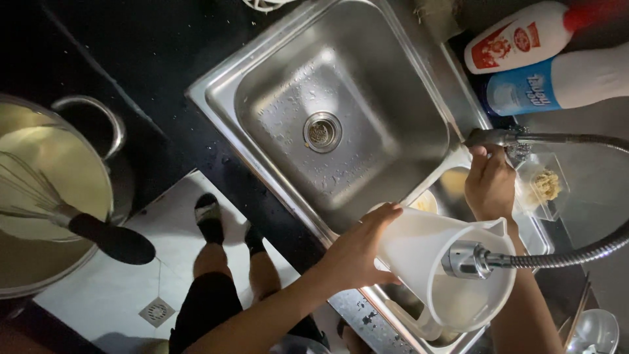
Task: Preparing and weighing ingredients for a batter or mixture in a bakery kitchen.
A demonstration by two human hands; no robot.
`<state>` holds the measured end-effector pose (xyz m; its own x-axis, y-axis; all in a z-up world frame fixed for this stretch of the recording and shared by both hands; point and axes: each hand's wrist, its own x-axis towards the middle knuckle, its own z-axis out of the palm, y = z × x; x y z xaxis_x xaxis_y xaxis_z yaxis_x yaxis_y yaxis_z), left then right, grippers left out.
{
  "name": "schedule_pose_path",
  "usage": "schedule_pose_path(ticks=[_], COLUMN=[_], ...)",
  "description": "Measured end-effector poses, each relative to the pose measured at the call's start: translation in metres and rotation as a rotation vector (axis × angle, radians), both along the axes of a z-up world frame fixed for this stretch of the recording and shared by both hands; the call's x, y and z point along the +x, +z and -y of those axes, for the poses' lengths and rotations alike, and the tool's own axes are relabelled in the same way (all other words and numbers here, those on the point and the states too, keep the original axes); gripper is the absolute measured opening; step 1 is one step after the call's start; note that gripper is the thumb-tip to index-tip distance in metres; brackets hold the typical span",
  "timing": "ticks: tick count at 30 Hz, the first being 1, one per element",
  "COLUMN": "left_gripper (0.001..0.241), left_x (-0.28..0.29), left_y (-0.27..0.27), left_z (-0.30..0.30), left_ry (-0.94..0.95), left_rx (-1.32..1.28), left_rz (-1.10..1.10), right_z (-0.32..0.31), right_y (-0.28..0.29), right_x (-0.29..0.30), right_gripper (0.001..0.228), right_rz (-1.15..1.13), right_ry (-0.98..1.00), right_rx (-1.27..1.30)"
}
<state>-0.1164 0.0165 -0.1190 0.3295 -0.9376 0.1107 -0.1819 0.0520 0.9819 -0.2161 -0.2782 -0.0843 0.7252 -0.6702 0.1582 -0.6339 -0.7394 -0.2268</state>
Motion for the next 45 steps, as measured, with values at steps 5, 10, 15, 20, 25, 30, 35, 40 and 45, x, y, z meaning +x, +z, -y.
schedule_pose_path(ticks=[5, 10, 15, 20, 25, 30, 35, 40, 45], left_gripper=[0.112, 0.107, 0.104, 0.109, 0.109, 0.1, 0.098, 0.088, 0.081], left_x=[0.003, 0.002, 0.009, 0.017, 0.012, 0.012, 0.001, -0.01, -0.006], left_y=[-0.004, -0.002, -0.001, 0.002, -0.007, -0.006, -0.012, -0.021, -0.019], left_z=[0.005, 0.006, 0.007, 0.0, -0.011, -0.012, -0.012, -0.01, -0.011], left_ry=[0.004, 0.013, -0.036, -0.09, -0.092, -0.044, -0.07, -0.009, 0.01], left_rx=[-0.003, 0.003, 0.083, 0.139, 0.117, 0.018, -0.023, -0.059, -0.099], left_rz=[-0.008, -0.03, -0.044, -0.084, -0.141, -0.045, -0.066, -0.05, -0.02], right_z=[0.006, 0.004, 0.009, 0.0, -0.004, -0.001, 0.006, 0.011, 0.003], right_y=[-0.01, -0.015, -0.039, -0.042, -0.039, -0.04, -0.047, -0.05, -0.047], right_x=[-0.006, -0.008, -0.023, -0.019, -0.018, -0.017, -0.025, -0.032, -0.024], right_gripper=[0.021, 0.02, 0.03, 0.041, 0.043, 0.044, 0.04, 0.039, 0.039], right_rz=[0.077, 0.12, 0.234, 0.248, 0.232, 0.183, 0.215, 0.211, 0.218], right_ry=[0.097, 0.088, -0.033, -0.037, -0.048, -0.004, 0.003, 0.004, 0.008], right_rx=[-0.052, -0.048, 0.075, 0.065, 0.04, -0.045, 0.001, 0.014, -0.012])
